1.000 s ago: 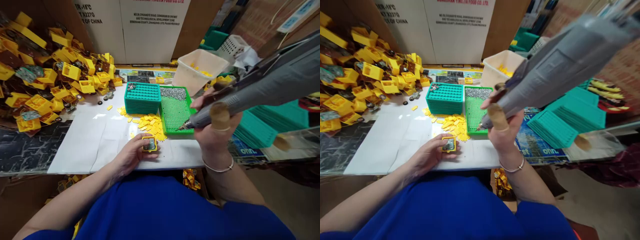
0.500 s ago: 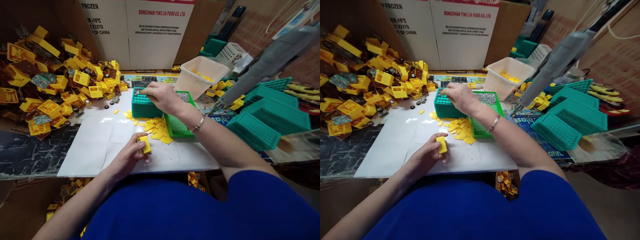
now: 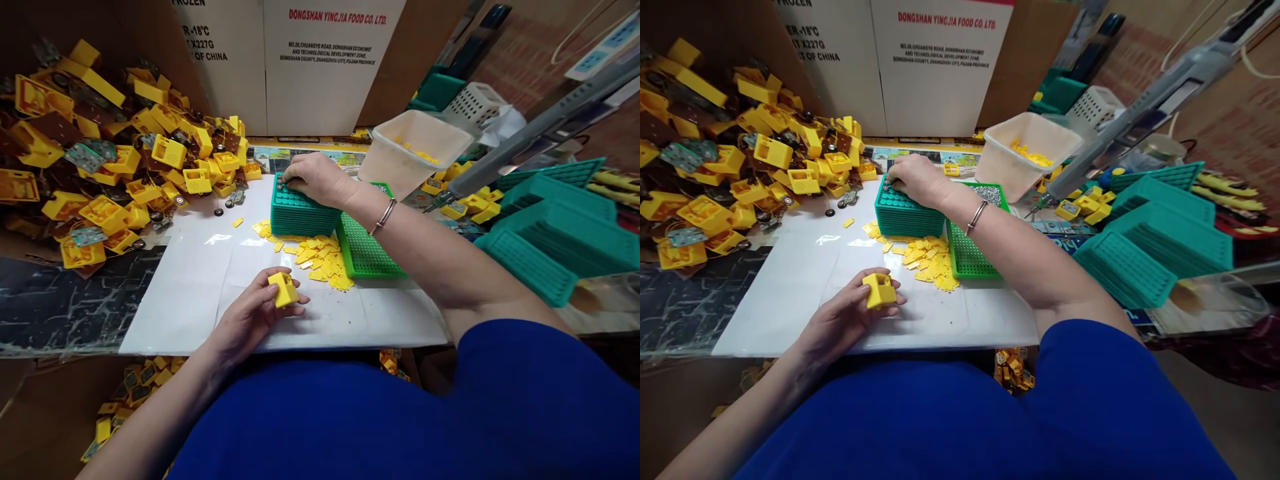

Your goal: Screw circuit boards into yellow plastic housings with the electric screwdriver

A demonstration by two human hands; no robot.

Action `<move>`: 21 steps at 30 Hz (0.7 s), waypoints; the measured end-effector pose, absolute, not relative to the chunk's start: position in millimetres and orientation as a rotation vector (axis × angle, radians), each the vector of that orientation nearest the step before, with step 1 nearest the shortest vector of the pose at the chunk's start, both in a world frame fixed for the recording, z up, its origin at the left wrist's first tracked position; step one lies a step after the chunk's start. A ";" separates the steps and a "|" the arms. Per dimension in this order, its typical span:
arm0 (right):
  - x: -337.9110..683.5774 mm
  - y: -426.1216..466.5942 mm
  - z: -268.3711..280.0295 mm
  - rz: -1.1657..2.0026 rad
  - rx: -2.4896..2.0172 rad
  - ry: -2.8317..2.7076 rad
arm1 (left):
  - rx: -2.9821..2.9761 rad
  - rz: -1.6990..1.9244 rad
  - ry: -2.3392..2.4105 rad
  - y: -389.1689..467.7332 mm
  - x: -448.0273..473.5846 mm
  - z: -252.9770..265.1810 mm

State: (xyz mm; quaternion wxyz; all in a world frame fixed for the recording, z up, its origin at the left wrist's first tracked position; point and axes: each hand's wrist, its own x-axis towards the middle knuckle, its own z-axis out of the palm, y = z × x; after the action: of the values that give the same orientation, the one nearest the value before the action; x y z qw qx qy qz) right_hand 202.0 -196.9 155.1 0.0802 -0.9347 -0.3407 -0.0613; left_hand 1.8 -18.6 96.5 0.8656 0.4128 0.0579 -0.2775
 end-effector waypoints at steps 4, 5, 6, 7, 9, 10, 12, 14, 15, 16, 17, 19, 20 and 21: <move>201.8 -193.7 156.4 -0.163 -2.813 -0.963 | 0.855 -0.594 0.121 -18.0 1.2 91.7; 202.3 -192.6 155.6 -0.162 -2.826 -0.934 | 0.857 -0.590 0.126 -17.6 0.9 90.9; 203.1 -191.5 154.6 -0.163 -2.841 -0.904 | 0.858 -0.583 0.131 -17.2 0.5 90.4; 204.0 -190.5 153.4 -0.166 -2.855 -0.878 | 0.857 -0.574 0.136 -16.8 0.1 90.4; 204.4 -189.2 151.8 -0.182 -2.871 -0.829 | 0.857 -0.549 0.153 -16.2 -0.8 91.4; 202.7 -188.8 151.5 -0.199 -2.862 -0.803 | 0.861 -0.534 0.164 -16.1 -1.3 92.1; 192.5 -188.2 151.9 -0.269 -2.767 -0.746 | 0.877 -0.493 0.185 -16.4 -2.3 93.3; 170.8 -186.9 151.8 -0.335 -2.532 -0.706 | 0.892 -0.423 0.189 -17.6 -3.2 93.0; 155.9 -185.8 150.5 -0.332 -2.378 -0.695 | 0.894 -0.384 0.184 -18.7 -3.6 92.0; 138.9 -184.3 148.1 -0.294 -2.218 -0.685 | 0.893 -0.345 0.177 -20.1 -4.0 90.6; 120.9 -182.3 144.2 -0.218 -2.074 -0.666 | 0.891 -0.310 0.169 -21.9 -4.3 88.9; 85.1 -177.1 132.4 -0.044 -1.867 -0.616 | 0.890 -0.251 0.150 -26.4 -5.2 85.0; 69.2 -174.1 125.1 0.008 -1.806 -0.585 | 0.895 -0.225 0.139 -28.9 -5.8 83.2; 55.6 -171.0 117.3 0.040 -1.765 -0.553 | 0.906 -0.206 0.125 -31.6 -6.5 81.6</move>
State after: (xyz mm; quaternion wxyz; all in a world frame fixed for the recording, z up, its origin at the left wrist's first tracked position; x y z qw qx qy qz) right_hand 55.6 -171.0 117.3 0.6019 -0.7619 -0.2387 0.0173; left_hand -6.5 -31.6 81.6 0.8921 0.4366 0.0604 -0.0993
